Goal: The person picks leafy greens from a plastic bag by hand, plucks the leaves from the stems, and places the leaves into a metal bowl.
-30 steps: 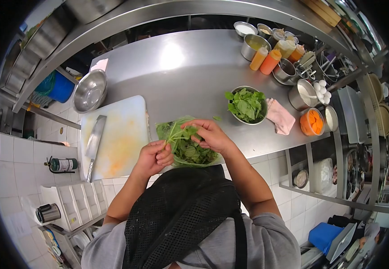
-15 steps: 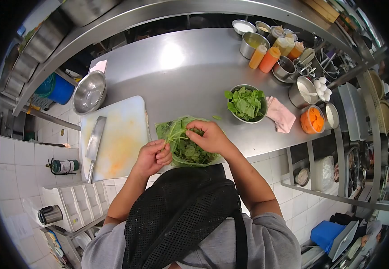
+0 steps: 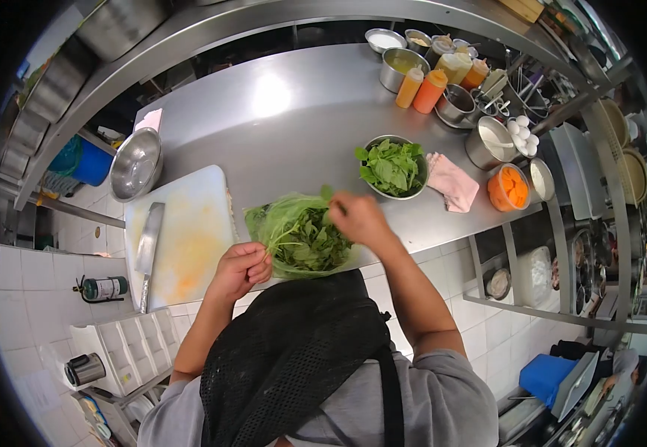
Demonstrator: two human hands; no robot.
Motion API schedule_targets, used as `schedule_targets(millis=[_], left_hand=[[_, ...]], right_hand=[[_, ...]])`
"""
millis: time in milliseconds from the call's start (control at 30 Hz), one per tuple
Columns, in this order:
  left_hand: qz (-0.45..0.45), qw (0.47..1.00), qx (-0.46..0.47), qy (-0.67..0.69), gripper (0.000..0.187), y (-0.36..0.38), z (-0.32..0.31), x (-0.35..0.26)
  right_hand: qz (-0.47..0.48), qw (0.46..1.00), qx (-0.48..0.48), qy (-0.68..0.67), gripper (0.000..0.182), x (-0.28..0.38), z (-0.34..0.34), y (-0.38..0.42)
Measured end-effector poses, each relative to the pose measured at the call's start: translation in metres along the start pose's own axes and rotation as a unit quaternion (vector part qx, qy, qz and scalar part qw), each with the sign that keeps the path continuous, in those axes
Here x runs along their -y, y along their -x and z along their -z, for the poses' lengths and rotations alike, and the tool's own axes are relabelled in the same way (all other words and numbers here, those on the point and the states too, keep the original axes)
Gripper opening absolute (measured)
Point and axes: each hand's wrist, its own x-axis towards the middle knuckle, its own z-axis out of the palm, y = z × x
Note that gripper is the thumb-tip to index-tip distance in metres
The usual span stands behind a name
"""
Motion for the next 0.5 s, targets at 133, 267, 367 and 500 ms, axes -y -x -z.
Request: schedule_targets(millis=[133, 267, 367, 500], left_hand=[[-0.036, 0.998, -0.023, -0.049, 0.019, 0.002, 0.000, 0.009], [-0.047, 0.997, -0.042, -0.045, 0.020, -0.003, -0.009, 0.022], [-0.046, 0.996, -0.061, -0.039, 0.019, -0.009, -0.020, 0.028], [-0.068, 0.992, -0.094, -0.043, 0.020, -0.012, -0.035, 0.039]], right_hand=[[-0.017, 0.991, -0.121, 0.056, 0.018, -0.035, 0.062, -0.018], [-0.128, 0.970, -0.044, 0.200, 0.029, -0.060, 0.111, -0.043], [-0.082, 0.974, -0.013, 0.210, 0.038, -0.071, 0.129, -0.044], [-0.181, 0.979, -0.046, 0.083, 0.033, -0.099, 0.157, -0.045]])
